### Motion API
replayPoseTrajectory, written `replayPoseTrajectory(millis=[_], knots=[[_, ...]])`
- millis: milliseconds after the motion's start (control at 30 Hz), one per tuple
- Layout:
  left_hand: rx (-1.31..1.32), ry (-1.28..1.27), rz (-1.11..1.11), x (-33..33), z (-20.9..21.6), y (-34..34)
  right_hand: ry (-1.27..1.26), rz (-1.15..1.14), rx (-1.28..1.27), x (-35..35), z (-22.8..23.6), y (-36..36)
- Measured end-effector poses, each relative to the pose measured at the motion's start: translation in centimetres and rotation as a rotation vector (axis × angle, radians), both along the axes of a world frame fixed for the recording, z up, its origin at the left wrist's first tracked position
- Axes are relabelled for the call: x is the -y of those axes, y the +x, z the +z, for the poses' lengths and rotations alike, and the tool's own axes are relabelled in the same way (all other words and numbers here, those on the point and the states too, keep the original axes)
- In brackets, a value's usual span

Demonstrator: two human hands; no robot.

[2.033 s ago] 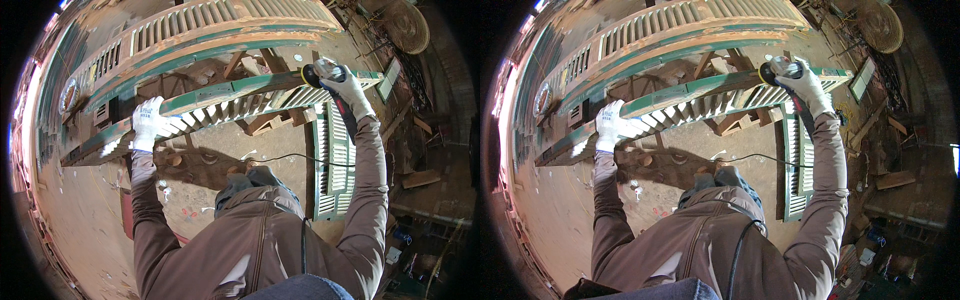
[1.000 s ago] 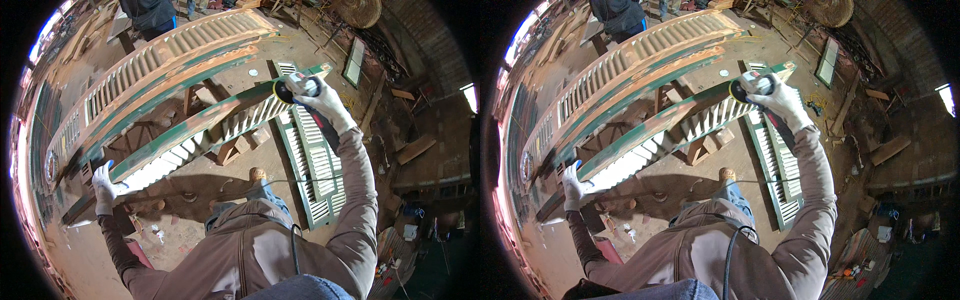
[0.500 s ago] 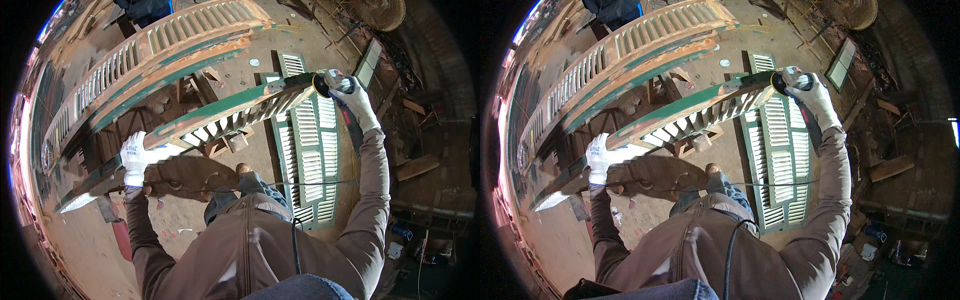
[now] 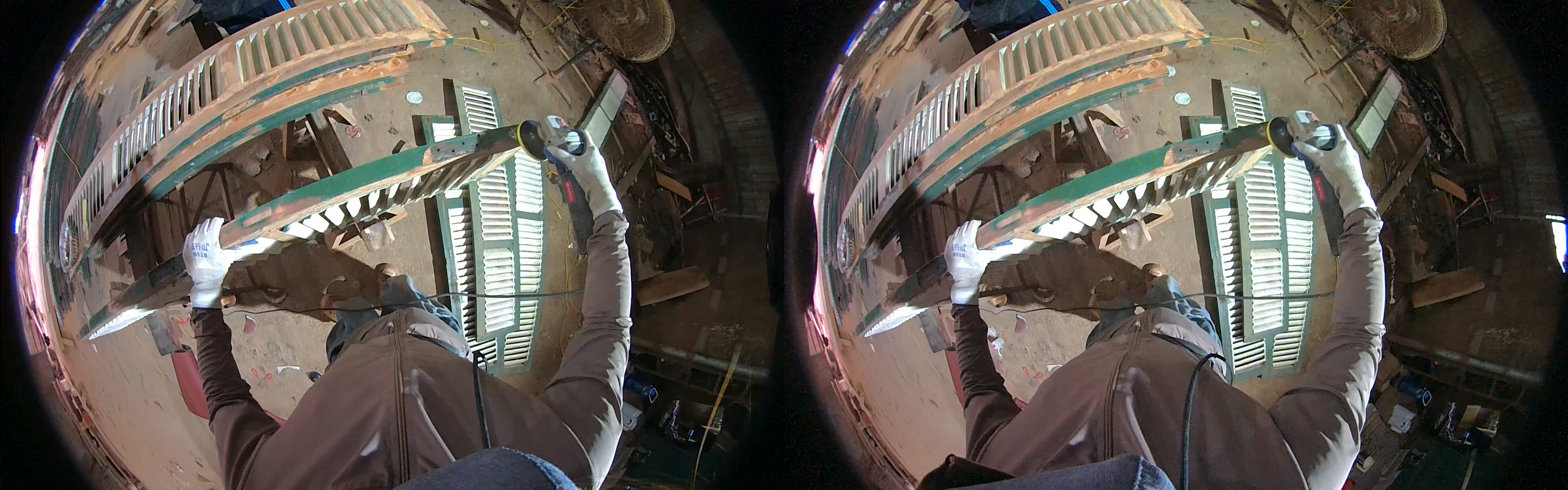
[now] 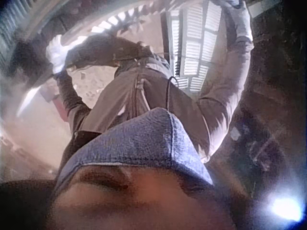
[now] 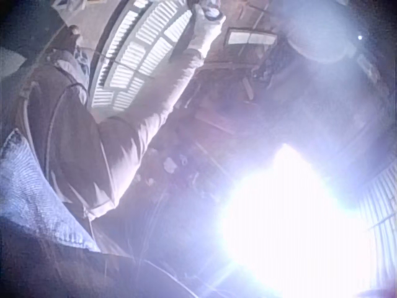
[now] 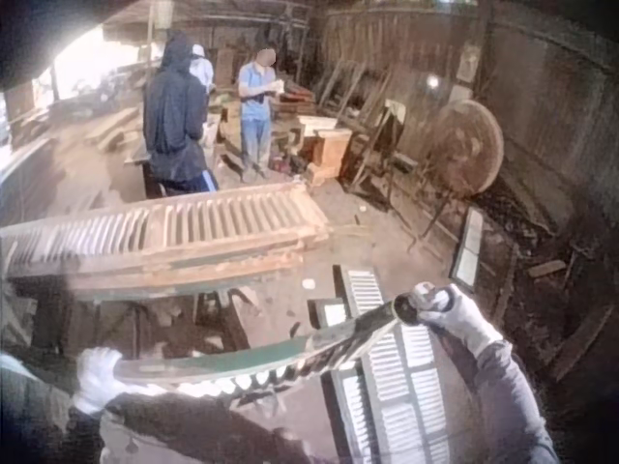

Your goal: The person sits on the floor and uses an electric sander to smooth a green wooden slatted frame. They then apply glue from a bottle to the joints and spread a brown paste from a bowl onto the wood using a yellow tool.

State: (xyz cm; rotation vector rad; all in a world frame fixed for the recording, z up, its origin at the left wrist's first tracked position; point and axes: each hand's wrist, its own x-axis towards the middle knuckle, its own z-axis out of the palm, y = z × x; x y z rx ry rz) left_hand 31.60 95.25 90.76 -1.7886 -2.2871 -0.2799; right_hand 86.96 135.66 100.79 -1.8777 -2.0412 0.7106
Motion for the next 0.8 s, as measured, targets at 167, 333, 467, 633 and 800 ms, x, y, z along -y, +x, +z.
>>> replayPoseTrajectory(millis=[167,333,467,633,800], knots=[[0.032,0.015,-0.017,-0.3,0.1,0.0,0.024,-0.031,-0.029,-0.6,-0.5,0.0],[0.02,-0.028,0.002,0.4,-0.4,-0.8,0.12,0.159,0.072,1.7,-0.8,-3.6],[0.006,-0.023,0.001,0.0,0.1,-0.1,0.089,0.096,0.07,0.6,-0.6,-2.3],[-0.005,-0.017,-0.011,0.1,-0.2,-0.3,0.057,-0.039,-0.026,-1.4,-1.2,1.2],[0.014,-0.062,0.023,0.2,0.0,-0.4,0.118,0.083,-0.003,0.6,-0.8,-2.2]])
